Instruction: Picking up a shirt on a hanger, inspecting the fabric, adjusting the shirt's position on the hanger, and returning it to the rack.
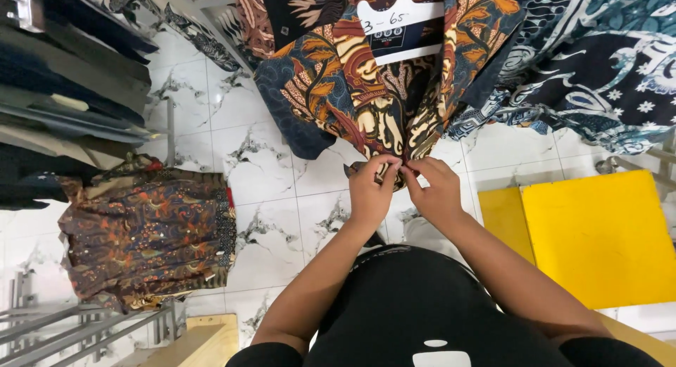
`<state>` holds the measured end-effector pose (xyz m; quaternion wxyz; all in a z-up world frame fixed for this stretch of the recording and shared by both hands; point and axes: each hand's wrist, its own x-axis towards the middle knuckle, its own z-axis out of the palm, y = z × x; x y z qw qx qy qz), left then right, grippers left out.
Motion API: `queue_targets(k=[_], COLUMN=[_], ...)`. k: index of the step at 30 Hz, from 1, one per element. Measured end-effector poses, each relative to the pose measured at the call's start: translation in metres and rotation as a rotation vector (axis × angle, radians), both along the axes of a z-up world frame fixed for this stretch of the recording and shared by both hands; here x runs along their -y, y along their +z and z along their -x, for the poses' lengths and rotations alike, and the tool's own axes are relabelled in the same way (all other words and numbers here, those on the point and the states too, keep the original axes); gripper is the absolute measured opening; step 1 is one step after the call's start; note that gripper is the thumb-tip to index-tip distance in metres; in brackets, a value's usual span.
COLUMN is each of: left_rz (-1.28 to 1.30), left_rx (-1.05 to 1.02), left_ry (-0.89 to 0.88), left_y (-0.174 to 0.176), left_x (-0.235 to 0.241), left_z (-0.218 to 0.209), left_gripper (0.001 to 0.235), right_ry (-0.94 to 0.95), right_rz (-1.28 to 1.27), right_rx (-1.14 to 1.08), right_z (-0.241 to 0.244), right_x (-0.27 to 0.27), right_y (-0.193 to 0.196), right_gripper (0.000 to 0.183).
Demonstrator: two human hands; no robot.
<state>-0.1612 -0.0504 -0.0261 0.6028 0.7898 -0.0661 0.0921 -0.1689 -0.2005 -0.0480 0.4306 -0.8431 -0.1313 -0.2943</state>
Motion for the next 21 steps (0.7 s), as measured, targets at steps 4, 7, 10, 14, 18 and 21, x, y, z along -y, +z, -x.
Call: queue_targets(k=[4, 7, 10, 14, 18, 21], left_rz=[-0.089, -0.095, -0.045, -0.079, -0.225, -0.289], left_rx=[0.06, 0.055, 0.049, 0.074, 0.143, 0.137], left_ry=[-0.008, 0.011, 0.022, 0.039, 0.011, -0.034], left_y=[-0.001, 0.009, 0.019, 0.01, -0.001, -0.002], left_x=[0.0, -0.001, -0.003, 0.002, 0.001, 0.0], left_z=[-0.004, -0.003, -0.001, 0.0, -0.004, -0.007], left_gripper=[0.009, 0.007, 0.008, 0.012, 0.014, 0.015], right_ry=[-0.02, 0.018, 0.042, 0.066, 0.08, 0.108], right_rz=[0.18, 0.115, 0.041, -0.001, 0.002, 0.023], right_rx=[0.179, 0.135, 0.08, 0.085, 0.042, 0.032], right_z=[-0.005, -0.003, -0.002, -0.001, -0.004, -0.011], right_x=[-0.002, -0.002, -0.003, -0.005, -0.006, -0.004], right_y=[0.009, 0.008, 0.01, 0.01, 0.01, 0.011], right_gripper=[0.011, 0.013, 0.015, 0.016, 0.01, 0.006])
